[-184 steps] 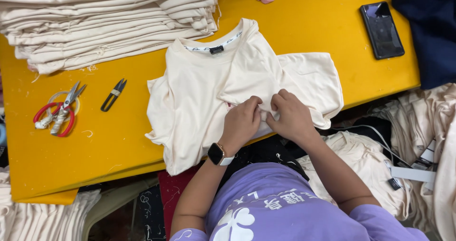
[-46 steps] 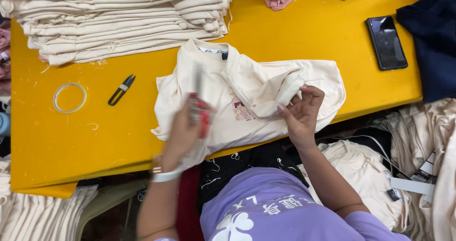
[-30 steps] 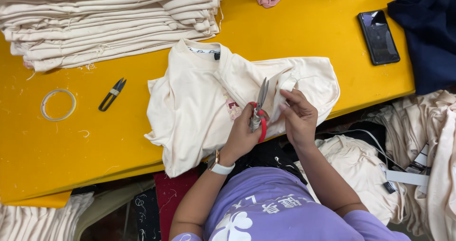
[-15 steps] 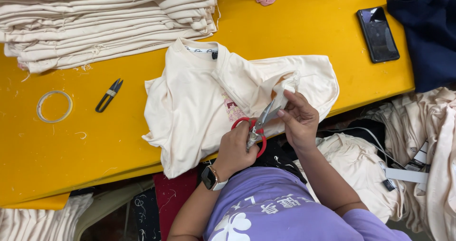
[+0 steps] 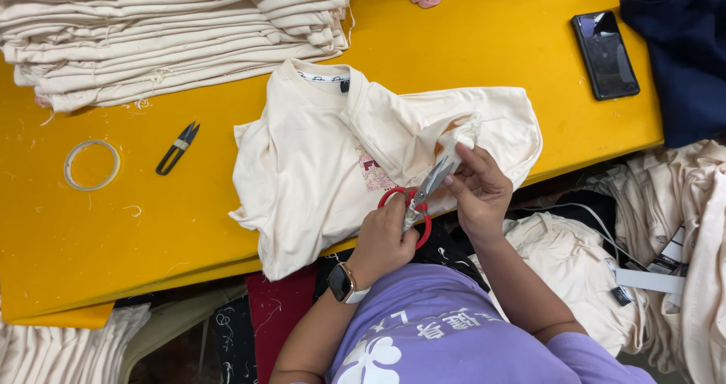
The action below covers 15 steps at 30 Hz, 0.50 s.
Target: The person trims loose threads and tags from a white t-shirt using a seam ripper and scissors. They work on the collar area and the sleeve cuff, removing excess fabric and threads before folding the garment.
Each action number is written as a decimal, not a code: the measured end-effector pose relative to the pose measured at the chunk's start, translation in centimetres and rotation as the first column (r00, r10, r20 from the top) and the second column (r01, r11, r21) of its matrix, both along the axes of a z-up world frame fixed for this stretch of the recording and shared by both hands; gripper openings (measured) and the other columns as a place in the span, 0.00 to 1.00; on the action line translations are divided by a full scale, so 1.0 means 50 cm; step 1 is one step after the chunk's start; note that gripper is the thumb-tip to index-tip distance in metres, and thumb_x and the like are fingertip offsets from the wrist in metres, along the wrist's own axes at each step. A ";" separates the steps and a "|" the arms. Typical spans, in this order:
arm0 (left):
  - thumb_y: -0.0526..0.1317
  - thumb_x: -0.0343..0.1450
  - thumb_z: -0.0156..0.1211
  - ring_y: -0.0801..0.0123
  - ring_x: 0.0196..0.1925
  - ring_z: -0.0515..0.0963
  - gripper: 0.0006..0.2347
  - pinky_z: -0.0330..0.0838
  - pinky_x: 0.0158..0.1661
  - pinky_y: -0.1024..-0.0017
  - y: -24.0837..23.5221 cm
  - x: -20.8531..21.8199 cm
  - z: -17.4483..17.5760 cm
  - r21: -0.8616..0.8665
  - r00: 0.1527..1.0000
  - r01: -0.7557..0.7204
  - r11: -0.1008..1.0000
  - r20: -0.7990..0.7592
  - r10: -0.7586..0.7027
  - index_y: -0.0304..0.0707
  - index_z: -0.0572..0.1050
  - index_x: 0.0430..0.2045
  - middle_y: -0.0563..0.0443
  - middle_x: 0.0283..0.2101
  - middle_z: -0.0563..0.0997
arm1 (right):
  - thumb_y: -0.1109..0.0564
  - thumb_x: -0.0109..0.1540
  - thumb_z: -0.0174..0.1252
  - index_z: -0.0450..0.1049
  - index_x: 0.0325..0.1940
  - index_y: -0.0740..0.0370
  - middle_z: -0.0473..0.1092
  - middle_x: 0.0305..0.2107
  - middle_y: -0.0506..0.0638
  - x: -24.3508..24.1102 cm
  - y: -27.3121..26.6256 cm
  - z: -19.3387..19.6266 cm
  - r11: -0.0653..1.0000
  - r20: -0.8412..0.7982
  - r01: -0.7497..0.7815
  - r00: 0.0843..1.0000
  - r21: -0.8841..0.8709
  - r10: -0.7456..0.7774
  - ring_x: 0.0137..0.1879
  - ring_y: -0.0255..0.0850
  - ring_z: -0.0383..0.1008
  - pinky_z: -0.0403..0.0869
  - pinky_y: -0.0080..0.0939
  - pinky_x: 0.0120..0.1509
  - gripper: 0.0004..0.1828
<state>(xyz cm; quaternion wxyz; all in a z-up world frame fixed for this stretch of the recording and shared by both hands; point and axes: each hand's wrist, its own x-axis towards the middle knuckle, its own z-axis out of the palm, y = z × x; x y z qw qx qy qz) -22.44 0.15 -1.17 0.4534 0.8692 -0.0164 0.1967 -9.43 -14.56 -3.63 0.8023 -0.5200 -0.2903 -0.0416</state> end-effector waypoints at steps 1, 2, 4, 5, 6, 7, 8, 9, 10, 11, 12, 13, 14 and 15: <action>0.34 0.59 0.54 0.33 0.27 0.77 0.13 0.71 0.26 0.48 0.000 -0.002 -0.013 0.002 1.000 0.001 1.000 0.001 -0.001 0.32 0.67 0.35 0.35 0.23 0.71 | 0.79 0.56 0.61 0.67 0.63 0.80 0.70 0.53 0.65 -0.002 0.003 0.006 1.000 0.001 0.001 1.000 0.002 -0.001 0.52 0.49 0.79 0.83 0.42 0.53 0.30; 0.34 0.59 0.53 0.31 0.27 0.77 0.12 0.71 0.26 0.47 -0.001 -0.003 -0.026 -0.021 0.999 0.014 1.000 -0.030 -0.015 0.33 0.67 0.35 0.34 0.22 0.71 | 0.79 0.56 0.61 0.67 0.62 0.81 0.70 0.53 0.64 -0.003 0.005 0.011 1.000 0.004 0.005 1.000 -0.009 -0.005 0.51 0.48 0.79 0.83 0.40 0.52 0.30; 0.33 0.59 0.53 0.29 0.27 0.77 0.12 0.70 0.26 0.46 -0.002 -0.007 -0.038 -0.042 0.998 0.028 0.999 -0.060 -0.030 0.33 0.66 0.35 0.34 0.22 0.71 | 0.79 0.56 0.61 0.67 0.62 0.81 0.70 0.52 0.63 -0.005 0.007 0.019 1.000 0.008 0.010 1.000 -0.019 -0.010 0.50 0.46 0.79 0.82 0.39 0.52 0.29; 0.33 0.59 0.53 0.28 0.27 0.77 0.12 0.70 0.26 0.46 -0.003 -0.009 -0.037 -0.049 0.997 0.031 0.998 -0.066 -0.034 0.33 0.66 0.35 0.33 0.22 0.70 | 0.79 0.56 0.61 0.68 0.63 0.80 0.70 0.52 0.63 -0.006 0.007 0.020 1.000 0.011 0.011 1.000 -0.026 -0.010 0.50 0.46 0.79 0.83 0.38 0.51 0.29; 0.33 0.59 0.53 0.28 0.28 0.77 0.13 0.70 0.26 0.45 -0.004 -0.011 -0.036 -0.056 0.997 0.034 0.998 -0.073 -0.038 0.33 0.66 0.36 0.33 0.22 0.70 | 0.79 0.56 0.61 0.68 0.63 0.80 0.70 0.52 0.63 -0.007 0.007 0.022 0.999 0.013 0.011 1.000 -0.034 -0.011 0.49 0.45 0.79 0.83 0.38 0.50 0.30; 0.33 0.59 0.53 0.28 0.28 0.77 0.13 0.70 0.26 0.45 -0.003 -0.011 -0.026 -0.055 0.997 0.034 0.998 -0.072 -0.038 0.33 0.66 0.36 0.33 0.22 0.70 | 0.79 0.56 0.61 0.68 0.63 0.80 0.70 0.52 0.63 -0.006 0.006 0.025 0.999 0.014 0.011 1.000 -0.033 -0.011 0.49 0.45 0.79 0.83 0.38 0.50 0.30; 0.34 0.59 0.54 0.28 0.27 0.77 0.12 0.70 0.26 0.45 -0.003 -0.012 -0.016 -0.058 0.997 0.025 0.998 -0.076 -0.029 0.34 0.66 0.35 0.34 0.22 0.71 | 0.79 0.56 0.61 0.68 0.63 0.80 0.70 0.52 0.63 -0.007 0.006 0.027 0.999 0.021 0.010 1.000 -0.036 -0.009 0.49 0.46 0.79 0.83 0.38 0.50 0.29; 0.35 0.59 0.54 0.29 0.27 0.77 0.12 0.70 0.26 0.45 -0.003 -0.012 -0.006 -0.061 0.997 0.016 0.998 -0.080 -0.020 0.36 0.66 0.35 0.35 0.22 0.71 | 0.78 0.56 0.61 0.68 0.63 0.81 0.70 0.52 0.63 -0.007 0.005 0.029 0.999 0.027 0.009 1.000 -0.039 -0.007 0.49 0.46 0.79 0.83 0.38 0.50 0.29; 0.35 0.59 0.54 0.29 0.27 0.77 0.12 0.70 0.26 0.45 -0.004 -0.012 -0.009 -0.061 0.997 0.015 0.998 -0.080 -0.020 0.36 0.66 0.35 0.35 0.22 0.71 | 0.78 0.56 0.61 0.68 0.63 0.81 0.70 0.52 0.63 -0.006 0.005 0.026 0.999 0.027 0.008 1.000 -0.039 -0.007 0.49 0.46 0.79 0.83 0.38 0.50 0.29; 0.35 0.59 0.53 0.29 0.27 0.77 0.12 0.70 0.27 0.46 -0.004 -0.011 -0.012 -0.068 0.996 0.020 0.997 -0.085 -0.026 0.36 0.66 0.35 0.35 0.22 0.71 | 0.78 0.56 0.61 0.68 0.63 0.80 0.70 0.52 0.63 -0.005 0.004 0.024 0.999 0.032 0.009 0.999 -0.046 -0.008 0.49 0.46 0.79 0.83 0.39 0.50 0.30; 0.34 0.60 0.52 0.29 0.28 0.77 0.12 0.71 0.27 0.47 -0.004 -0.010 -0.015 -0.075 0.995 0.025 0.997 -0.090 -0.032 0.35 0.66 0.35 0.34 0.22 0.71 | 0.78 0.56 0.61 0.67 0.63 0.80 0.70 0.52 0.63 -0.003 0.004 0.022 0.999 0.038 0.010 0.999 -0.053 -0.008 0.49 0.46 0.79 0.83 0.39 0.50 0.30; 0.34 0.60 0.52 0.29 0.28 0.77 0.12 0.71 0.27 0.47 -0.005 -0.009 -0.016 -0.074 0.996 0.025 0.997 -0.088 -0.032 0.35 0.66 0.35 0.34 0.22 0.71 | 0.78 0.56 0.61 0.67 0.63 0.80 0.70 0.52 0.63 -0.006 0.005 0.028 0.999 0.039 0.010 0.999 -0.052 -0.008 0.49 0.46 0.79 0.83 0.39 0.50 0.30; 0.33 0.60 0.52 0.27 0.28 0.77 0.12 0.70 0.27 0.46 -0.006 -0.009 -0.018 -0.123 0.992 0.034 0.992 -0.114 -0.048 0.34 0.66 0.36 0.32 0.22 0.72 | 0.78 0.56 0.62 0.68 0.63 0.80 0.70 0.51 0.62 -0.008 0.007 0.033 0.999 0.024 0.011 1.000 -0.050 -0.010 0.49 0.44 0.79 0.83 0.38 0.50 0.29; 0.33 0.60 0.51 0.25 0.29 0.77 0.12 0.70 0.27 0.45 -0.007 -0.009 -0.020 -0.171 0.988 0.041 0.984 -0.139 -0.066 0.33 0.66 0.36 0.30 0.22 0.72 | 0.78 0.56 0.62 0.68 0.62 0.79 0.71 0.50 0.61 -0.010 0.008 0.038 0.999 0.010 0.012 1.000 -0.048 -0.012 0.49 0.43 0.79 0.82 0.37 0.50 0.29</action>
